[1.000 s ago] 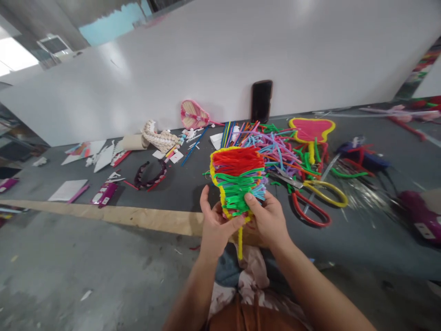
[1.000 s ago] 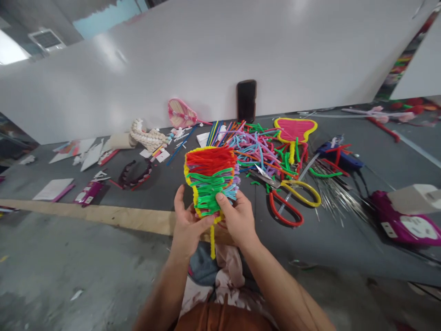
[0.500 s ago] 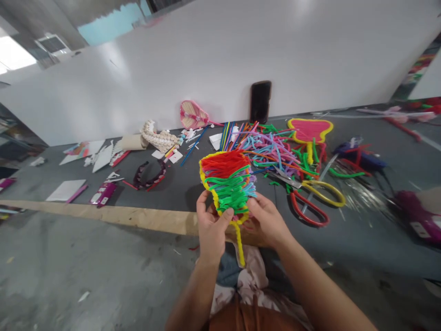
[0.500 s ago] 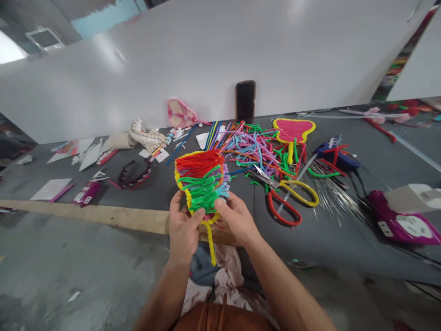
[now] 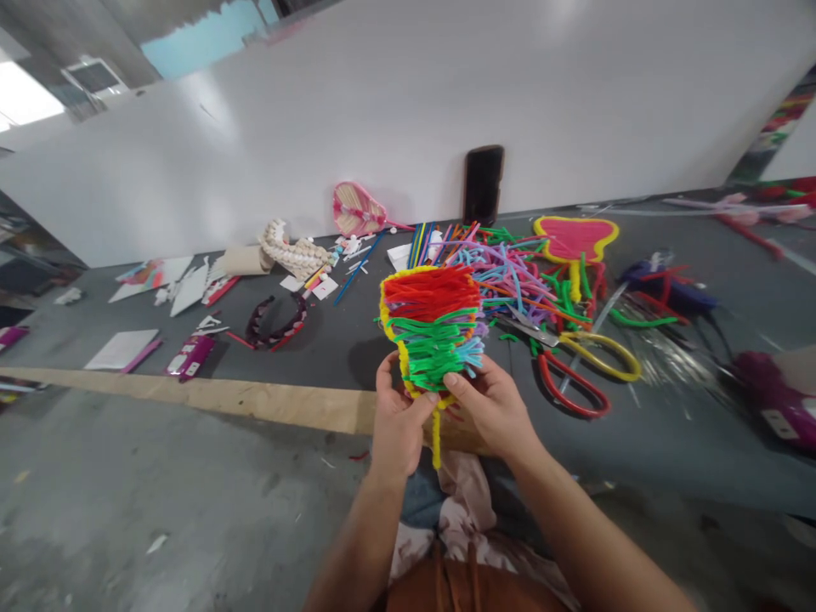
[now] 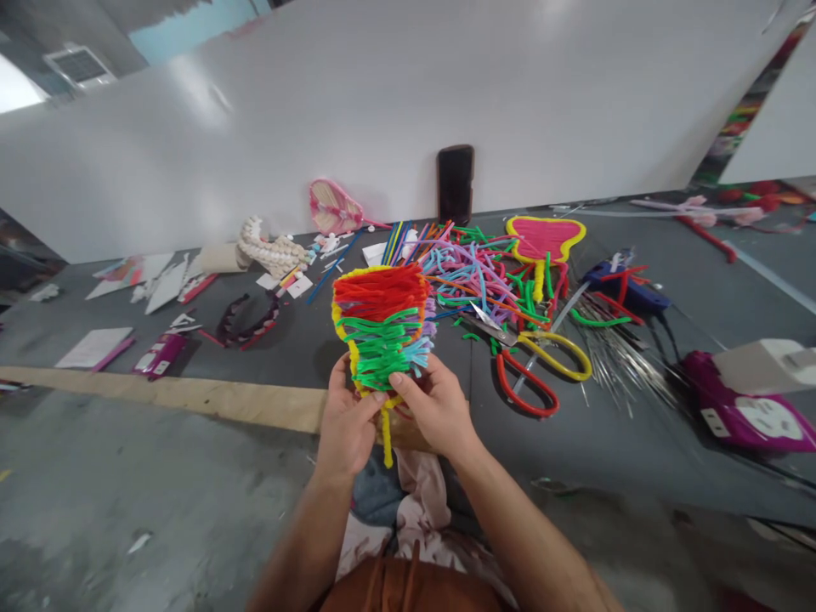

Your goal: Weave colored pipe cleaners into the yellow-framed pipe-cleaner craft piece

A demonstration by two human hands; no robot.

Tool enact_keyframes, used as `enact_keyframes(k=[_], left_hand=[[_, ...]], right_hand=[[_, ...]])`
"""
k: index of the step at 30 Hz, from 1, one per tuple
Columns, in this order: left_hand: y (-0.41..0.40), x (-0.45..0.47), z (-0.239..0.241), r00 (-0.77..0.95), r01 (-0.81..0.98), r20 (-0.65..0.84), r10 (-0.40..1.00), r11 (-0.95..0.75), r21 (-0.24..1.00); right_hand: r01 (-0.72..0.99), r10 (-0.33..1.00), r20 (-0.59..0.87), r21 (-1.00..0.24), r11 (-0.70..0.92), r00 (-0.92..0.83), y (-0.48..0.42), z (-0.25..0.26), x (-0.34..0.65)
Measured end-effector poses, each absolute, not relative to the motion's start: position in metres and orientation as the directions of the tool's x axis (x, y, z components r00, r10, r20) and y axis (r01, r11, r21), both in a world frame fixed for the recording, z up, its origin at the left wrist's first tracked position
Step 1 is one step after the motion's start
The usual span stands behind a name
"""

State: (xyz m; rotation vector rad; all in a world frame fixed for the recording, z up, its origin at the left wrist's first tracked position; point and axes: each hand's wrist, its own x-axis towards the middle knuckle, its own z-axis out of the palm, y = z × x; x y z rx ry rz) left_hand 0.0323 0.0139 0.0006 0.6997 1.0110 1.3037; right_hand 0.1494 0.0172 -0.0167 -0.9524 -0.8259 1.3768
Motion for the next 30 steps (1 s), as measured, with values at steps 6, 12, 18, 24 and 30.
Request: enact_keyframes(k=[6, 12, 18, 24, 30], left_hand=[[0.0126, 0.034, -0.006, -0.06, -0.426, -0.176, 0.983, 0.134, 0.895], [0.0108, 0.0384, -0.0091, -0.115, -0.445, -0.138, 0.984, 0.073, 0.892], [0.0109, 0.0381, -0.0084, -0.123, -0.453, -0.157, 0.98, 0.086, 0.888], [0.0119, 0.0358, -0.0054, -0.127, -0.457, -0.165, 0.978, 0.09, 0.885], [0.0113, 0.0369, -0.0079, -0.105, -0.514, -0.18, 0.978, 0.102, 0.852]], right_hand=[[-0.313, 0.994, -0.023, -0.95, 0.011, 0.103, 0.0153, -0.0143, 0.1457], [-0.252, 0.994, 0.008, -0.967, 0.036, 0.11, 0.0171, -0.0156, 0.1451], [-0.322, 0.996, -0.012, -0.947, 0.017, 0.088, 0.0182, -0.0162, 0.1455], [-0.359, 0.999, -0.026, -0.933, -0.011, 0.037, 0.0176, -0.0158, 0.1445], [-0.314, 0.999, -0.033, -0.949, -0.02, 0.038, 0.0193, -0.0164, 0.1474]])
